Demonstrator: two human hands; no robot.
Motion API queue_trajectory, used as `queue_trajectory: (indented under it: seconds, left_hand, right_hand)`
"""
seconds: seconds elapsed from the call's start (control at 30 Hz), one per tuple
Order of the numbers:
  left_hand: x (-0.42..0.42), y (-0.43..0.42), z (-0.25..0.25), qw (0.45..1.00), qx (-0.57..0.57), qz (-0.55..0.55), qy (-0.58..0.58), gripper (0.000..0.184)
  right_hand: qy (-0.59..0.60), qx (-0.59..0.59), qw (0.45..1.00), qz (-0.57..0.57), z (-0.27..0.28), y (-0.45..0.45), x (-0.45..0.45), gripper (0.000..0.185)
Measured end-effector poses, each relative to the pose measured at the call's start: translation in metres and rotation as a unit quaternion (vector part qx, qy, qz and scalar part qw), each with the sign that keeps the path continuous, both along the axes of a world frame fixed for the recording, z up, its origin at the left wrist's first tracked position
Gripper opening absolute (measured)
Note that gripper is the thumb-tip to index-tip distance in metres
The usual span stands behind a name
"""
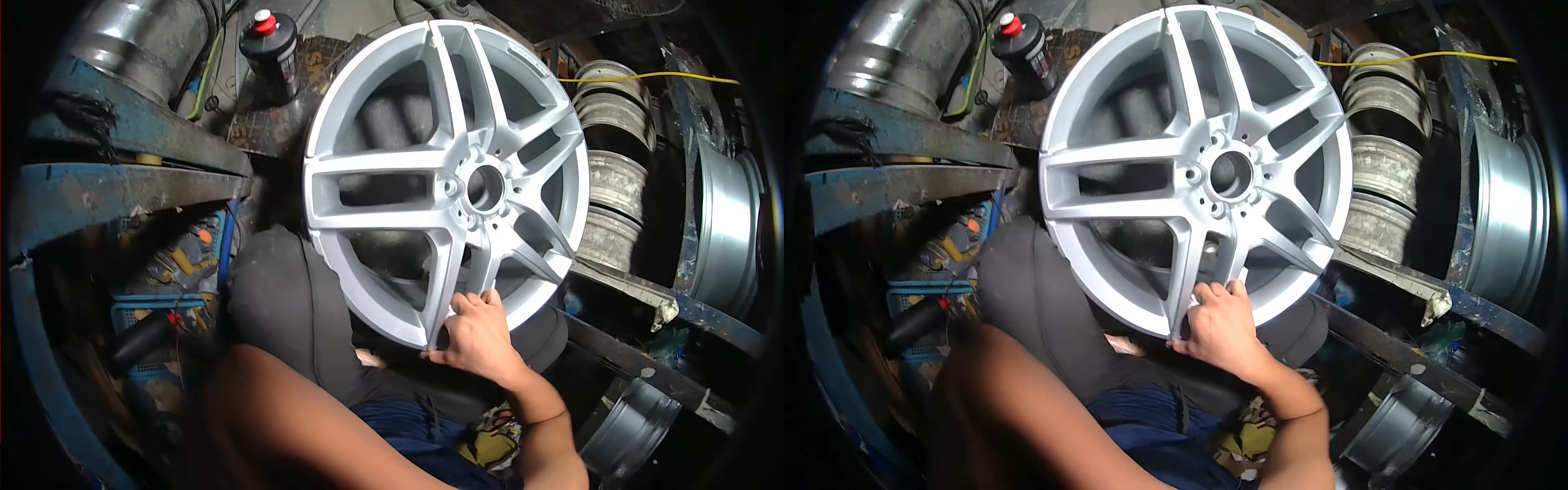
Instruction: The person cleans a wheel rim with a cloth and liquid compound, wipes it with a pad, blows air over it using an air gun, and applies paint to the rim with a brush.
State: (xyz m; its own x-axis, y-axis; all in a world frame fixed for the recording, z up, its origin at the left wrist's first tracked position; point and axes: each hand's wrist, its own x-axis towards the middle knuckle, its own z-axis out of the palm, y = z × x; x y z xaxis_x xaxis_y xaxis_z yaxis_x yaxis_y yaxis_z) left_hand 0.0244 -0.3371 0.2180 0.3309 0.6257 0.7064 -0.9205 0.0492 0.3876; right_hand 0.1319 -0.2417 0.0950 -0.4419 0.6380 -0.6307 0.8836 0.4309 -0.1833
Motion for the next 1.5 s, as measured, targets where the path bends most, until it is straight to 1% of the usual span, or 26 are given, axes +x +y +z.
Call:
queue_trajectory:
  seconds: [0.13,0.23,0.33,0.4,0.5,0.6,0.63,0.67,0.73,0.77,0.8,0.83,0.87,0.9,0.93,0.97,1.03,1.07,1.1,1.13,1.2,1.23,1.33,1.37,1.4,1.5]
  left_hand:
    - [-0.003,0.027,-0.02,0.978,0.063,-0.195,0.031,0.029]
    - [-0.006,0.051,-0.034,0.925,0.136,-0.35,0.066,0.029]
    - [-0.009,0.064,-0.037,0.878,0.178,-0.435,0.094,0.029]
    - [-0.012,0.062,-0.037,0.875,0.169,-0.44,0.109,0.029]
    - [-0.013,0.042,-0.032,0.91,0.096,-0.39,0.104,0.028]
    - [0.002,0.038,-0.045,0.934,0.071,-0.35,0.025,0.028]
    - [0.012,0.041,-0.048,0.937,0.092,-0.336,-0.009,0.032]
    - [0.017,0.049,-0.057,0.877,0.133,-0.45,0.106,0.032]
    - [0.015,0.096,-0.061,0.834,0.204,-0.454,0.239,0.03]
    - [0.011,0.126,-0.043,0.743,0.348,-0.341,0.459,0.028]
    - [0.007,0.154,-0.028,0.582,0.466,-0.195,0.637,0.027]
    - [-0.003,0.163,-0.049,0.54,0.484,-0.041,0.687,0.026]
    - [-0.017,0.172,-0.071,0.485,0.489,0.113,0.716,0.026]
    - [-0.028,0.187,-0.078,0.445,0.477,0.205,0.73,0.027]
    - [-0.035,0.203,-0.085,0.402,0.46,0.293,0.735,0.027]
    - [-0.039,0.224,-0.089,0.487,0.366,0.224,0.761,0.029]
    - [-0.048,0.244,-0.075,0.566,0.257,0.171,0.765,0.032]
    - [-0.053,0.25,-0.068,0.571,0.251,0.19,0.758,0.034]
    - [-0.06,0.254,-0.081,0.586,0.276,0.255,0.718,0.036]
    - [-0.064,0.259,-0.079,0.569,0.261,0.248,0.739,0.037]
    - [-0.076,0.271,-0.078,0.566,0.248,0.241,0.748,0.037]
    - [-0.078,0.272,-0.071,0.576,0.193,0.216,0.764,0.038]
    - [-0.093,0.284,-0.081,0.581,0.219,0.296,0.726,0.036]
    - [-0.097,0.288,-0.08,0.588,0.18,0.26,0.745,0.036]
    - [-0.097,0.291,-0.078,0.596,0.144,0.214,0.76,0.036]
    - [-0.09,0.286,-0.078,0.592,0.166,0.241,0.751,0.038]
  right_hand:
    - [0.023,0.047,0.998,-0.035,-0.002,-0.008,0.002,0.042]
    - [0.027,0.062,0.996,-0.054,-0.008,-0.017,0.006,0.048]
    - [0.013,0.051,0.996,-0.069,-0.006,-0.016,0.004,0.05]
    - [0.021,0.059,0.997,-0.052,-0.01,-0.017,0.009,0.051]
    - [0.023,0.068,0.997,-0.028,-0.013,-0.018,0.013,0.05]
    - [0.04,0.085,0.996,0.0,-0.017,-0.02,0.018,0.049]
    - [0.042,0.085,0.995,0.006,-0.017,-0.02,0.02,0.049]
    - [0.049,0.088,0.995,0.003,-0.017,-0.021,0.022,0.048]
    - [0.064,0.095,0.993,0.003,-0.017,-0.023,0.023,0.046]
    - [0.047,0.11,0.993,0.006,-0.023,-0.033,0.024,0.041]
    - [0.086,0.162,0.983,0.004,-0.031,-0.047,0.027,0.039]
    - [0.145,0.208,0.967,-0.021,-0.022,-0.05,0.021,0.039]
    - [0.12,0.158,0.979,-0.053,-0.009,-0.052,0.017,0.04]
    - [0.091,0.11,0.986,-0.085,0.008,-0.051,0.011,0.041]
    - [0.067,0.113,0.988,-0.083,0.003,-0.048,0.01,0.041]
    - [0.047,0.102,0.991,-0.074,0.0,-0.046,0.009,0.042]
    - [0.024,0.085,0.994,-0.063,0.004,-0.048,0.009,0.043]
    - [0.021,0.081,0.995,-0.062,0.013,-0.05,0.009,0.043]
    - [0.019,0.073,0.995,-0.059,0.017,-0.051,0.009,0.043]
    - [0.012,0.09,0.994,-0.055,0.011,-0.046,0.009,0.043]
    - [-0.002,0.11,0.993,-0.05,-0.004,-0.044,0.008,0.043]
    - [-0.013,0.108,0.993,-0.046,0.001,-0.049,0.007,0.046]
    - [0.008,0.064,0.996,-0.066,0.024,-0.05,0.008,0.051]
    - [0.028,0.105,0.991,-0.072,0.016,-0.048,0.008,0.055]
    - [0.006,0.095,0.993,-0.073,0.01,-0.042,0.006,0.057]
    - [-0.013,0.097,0.994,-0.054,0.01,-0.049,0.007,0.057]
